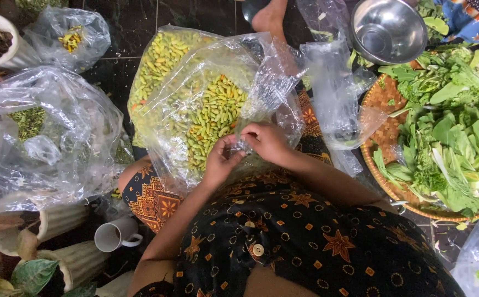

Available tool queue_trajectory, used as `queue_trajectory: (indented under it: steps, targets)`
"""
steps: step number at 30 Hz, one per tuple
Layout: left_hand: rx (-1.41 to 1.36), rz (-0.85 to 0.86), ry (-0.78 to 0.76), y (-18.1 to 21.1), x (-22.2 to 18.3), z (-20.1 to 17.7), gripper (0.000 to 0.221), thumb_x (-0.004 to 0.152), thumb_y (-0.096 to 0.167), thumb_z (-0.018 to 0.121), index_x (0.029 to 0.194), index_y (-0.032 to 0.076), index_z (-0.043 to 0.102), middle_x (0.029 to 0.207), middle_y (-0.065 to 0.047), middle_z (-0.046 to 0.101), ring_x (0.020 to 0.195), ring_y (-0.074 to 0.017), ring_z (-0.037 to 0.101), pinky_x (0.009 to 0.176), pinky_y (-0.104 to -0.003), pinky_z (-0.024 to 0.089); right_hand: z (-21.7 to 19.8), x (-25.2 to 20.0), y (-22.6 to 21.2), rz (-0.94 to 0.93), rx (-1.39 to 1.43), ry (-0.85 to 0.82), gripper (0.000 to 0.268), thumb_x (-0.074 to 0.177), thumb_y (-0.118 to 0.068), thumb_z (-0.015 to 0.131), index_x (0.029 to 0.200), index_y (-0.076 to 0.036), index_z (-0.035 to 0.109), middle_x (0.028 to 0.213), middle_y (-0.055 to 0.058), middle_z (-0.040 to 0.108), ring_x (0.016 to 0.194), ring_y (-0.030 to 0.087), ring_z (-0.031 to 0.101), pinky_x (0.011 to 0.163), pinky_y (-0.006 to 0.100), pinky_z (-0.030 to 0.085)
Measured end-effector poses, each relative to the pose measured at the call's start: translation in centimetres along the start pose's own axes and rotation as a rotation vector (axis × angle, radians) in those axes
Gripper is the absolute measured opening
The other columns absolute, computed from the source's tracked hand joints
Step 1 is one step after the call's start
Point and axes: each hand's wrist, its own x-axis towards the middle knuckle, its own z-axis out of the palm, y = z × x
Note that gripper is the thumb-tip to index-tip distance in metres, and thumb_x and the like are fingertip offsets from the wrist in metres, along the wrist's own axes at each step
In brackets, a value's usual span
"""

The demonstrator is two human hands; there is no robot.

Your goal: The person puts small green chilies into a plastic bag by hand and ties the bag closed.

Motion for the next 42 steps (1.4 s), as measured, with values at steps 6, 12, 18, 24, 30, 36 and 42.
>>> queue_trajectory:
  steps: [6, 12, 18, 24, 30, 36, 42]
  targets:
    - [-0.053, 0.112, 0.211, 2.6, 0.2, -0.6, 0.019, 0.098, 0.003, 0.065, 0.116, 0.003, 0.071, 0.089, -0.010, 0.071, 0.084, -0.0111, 0.064, 0.073, -0.028, 0.056, -0.2, 1.2, -2.3, 0.100, 0.394, 0.077, 0.011, 0.090, -0.019, 0.078, 0.100, -0.017, 0.079, 0.080, 0.006, 0.074, 0.077, 0.021, 0.073, 0.068, 0.030, 0.057]
    - [-0.256, 0.095, 0.196, 4.2, -0.3, -0.4, 0.006, 0.095, 0.001, 0.071, 0.100, -0.001, 0.071, 0.076, -0.008, 0.069, 0.073, -0.0155, 0.072, 0.071, -0.031, 0.060, 0.1, 0.6, -3.1, -0.061, 0.266, -0.156, 0.050, 0.077, -0.029, 0.093, 0.115, -0.005, 0.071, 0.098, 0.014, 0.074, 0.093, 0.031, 0.072, 0.082, 0.043, 0.057]
    - [-0.185, 0.227, 0.209, 2.5, -0.2, -1.4, 0.010, 0.093, 0.006, 0.077, 0.099, 0.003, 0.070, 0.074, -0.002, 0.068, 0.071, -0.0032, 0.057, 0.067, -0.022, 0.048, -1.7, 1.5, -4.3, 0.090, 0.439, -0.079, 0.012, 0.095, -0.017, 0.071, 0.101, -0.009, 0.078, 0.080, 0.007, 0.078, 0.075, 0.019, 0.075, 0.068, 0.035, 0.059]
    - [-0.100, 0.125, 0.103, 2.8, -0.1, -1.2, 0.033, 0.090, -0.005, 0.072, 0.117, 0.002, 0.056, 0.067, -0.002, 0.055, 0.054, -0.0073, 0.051, 0.051, -0.021, 0.039, -1.3, 0.9, -2.7, 0.297, 0.753, -0.094, 0.020, 0.094, -0.006, 0.059, 0.110, -0.006, 0.070, 0.088, 0.010, 0.074, 0.070, 0.011, 0.065, 0.055, 0.024, 0.057]
    - [-0.550, -0.188, 0.157, 2.1, -0.6, -2.7, 0.015, 0.098, 0.001, 0.046, 0.108, 0.005, 0.056, 0.088, -0.011, 0.066, 0.069, -0.0134, 0.067, 0.054, -0.017, 0.053, -1.9, 1.1, -2.4, 0.040, 0.723, -0.385, 0.026, 0.086, -0.017, 0.083, 0.105, -0.004, 0.070, 0.069, 0.002, 0.057, 0.062, 0.011, 0.053, 0.055, 0.025, 0.039]
    - [-0.100, -0.007, -0.052, 5.3, -0.8, -2.2, 0.016, 0.088, 0.006, 0.076, 0.101, 0.006, 0.066, 0.073, -0.012, 0.065, 0.053, -0.0136, 0.055, 0.048, -0.025, 0.042, -0.8, 1.1, -2.1, 0.413, 0.980, -0.158, 0.015, 0.094, -0.006, 0.058, 0.107, -0.005, 0.067, 0.086, 0.005, 0.063, 0.072, 0.008, 0.062, 0.053, 0.017, 0.050]
    - [-0.049, -0.100, 0.088, 2.8, -0.8, -2.9, 0.012, 0.101, 0.012, 0.057, 0.099, 0.009, 0.068, 0.073, -0.005, 0.062, 0.063, -0.0100, 0.051, 0.059, -0.024, 0.044, -2.6, 1.2, -2.8, 0.120, 0.915, -0.367, 0.012, 0.096, -0.006, 0.060, 0.100, 0.003, 0.068, 0.080, 0.013, 0.068, 0.071, 0.017, 0.065, 0.063, 0.029, 0.053]
